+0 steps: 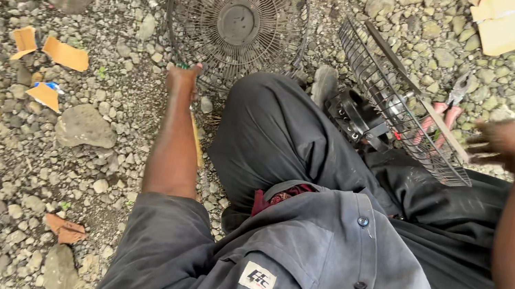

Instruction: The person assembles a table fan by attaching the fan blades to the motor, securing them with a nut, and then attaching the front and rear wire cages. The person uses a screwdriver and pliers to tighten the components.

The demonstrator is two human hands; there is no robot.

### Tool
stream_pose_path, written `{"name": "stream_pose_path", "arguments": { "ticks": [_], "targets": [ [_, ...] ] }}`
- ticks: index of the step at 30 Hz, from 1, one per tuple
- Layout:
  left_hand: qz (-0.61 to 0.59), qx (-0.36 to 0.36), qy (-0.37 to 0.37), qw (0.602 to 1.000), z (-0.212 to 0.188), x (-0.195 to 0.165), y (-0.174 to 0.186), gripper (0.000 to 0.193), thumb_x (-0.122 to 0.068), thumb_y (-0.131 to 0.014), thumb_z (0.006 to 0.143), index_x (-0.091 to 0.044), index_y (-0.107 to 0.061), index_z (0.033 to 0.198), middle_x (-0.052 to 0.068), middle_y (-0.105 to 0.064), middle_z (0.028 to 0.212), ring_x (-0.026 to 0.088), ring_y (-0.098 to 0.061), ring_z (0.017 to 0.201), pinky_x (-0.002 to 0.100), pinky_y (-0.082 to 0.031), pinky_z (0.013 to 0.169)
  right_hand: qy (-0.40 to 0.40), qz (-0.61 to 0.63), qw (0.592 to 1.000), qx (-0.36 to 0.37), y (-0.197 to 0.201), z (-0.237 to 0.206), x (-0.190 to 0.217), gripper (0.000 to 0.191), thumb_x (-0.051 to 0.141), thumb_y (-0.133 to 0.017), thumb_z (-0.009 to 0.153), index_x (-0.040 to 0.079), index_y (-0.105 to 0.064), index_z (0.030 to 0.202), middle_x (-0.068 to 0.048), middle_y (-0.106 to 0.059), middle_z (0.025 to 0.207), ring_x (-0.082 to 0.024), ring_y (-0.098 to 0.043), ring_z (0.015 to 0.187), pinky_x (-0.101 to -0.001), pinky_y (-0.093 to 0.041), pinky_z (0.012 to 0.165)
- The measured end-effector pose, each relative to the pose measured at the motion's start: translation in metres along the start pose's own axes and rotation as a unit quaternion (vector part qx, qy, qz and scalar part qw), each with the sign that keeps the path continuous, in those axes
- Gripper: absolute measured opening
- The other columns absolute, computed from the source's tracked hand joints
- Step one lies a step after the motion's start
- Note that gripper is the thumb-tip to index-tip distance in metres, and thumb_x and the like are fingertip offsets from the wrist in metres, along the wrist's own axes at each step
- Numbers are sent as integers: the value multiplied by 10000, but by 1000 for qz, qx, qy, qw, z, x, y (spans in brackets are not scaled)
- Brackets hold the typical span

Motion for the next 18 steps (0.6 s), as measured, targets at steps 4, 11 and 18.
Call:
{"name": "stream_pose_path", "arguments": {
  "ticks": [4,11,18],
  "targets": [
    [-199,9,-22,980,-7,1,-9,299,-163,-826,892,58,-666,1014,140,-696,795,176,-571,475,357,-402,374,-33,155,982,104,-33,49,-24,437,393,-477,1099,30,-672,1243,-178,-715,1146,-247,-679,937,-406,-567,835],
    [-318,82,-131,935,-5,10,4,176,-10,-713,905,119,-713,1026,146,-753,772,183,-644,507,328,-485,424,32,195,978,72,-52,59,-31,363,247,-526,1056,5,-602,1317,-188,-704,1125,-264,-690,918,-416,-579,743],
    [-261,-27,-219,940,-28,-13,31,736,-9,-683,896,3,-271,1506,181,-736,918,245,-656,680,402,-512,587,146,226,961,66,-51,46,-11,398,100,-575,1014,-19,-532,1390,-197,-693,1105,-280,-702,898,-426,-591,651]
  ]
}}
Point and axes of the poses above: each hand's wrist, its own z-axis towards the middle knuckle, its own y-axis out of the back of the hand, x = y × z, the point moved 4 cm from there along z, towards the middle knuckle
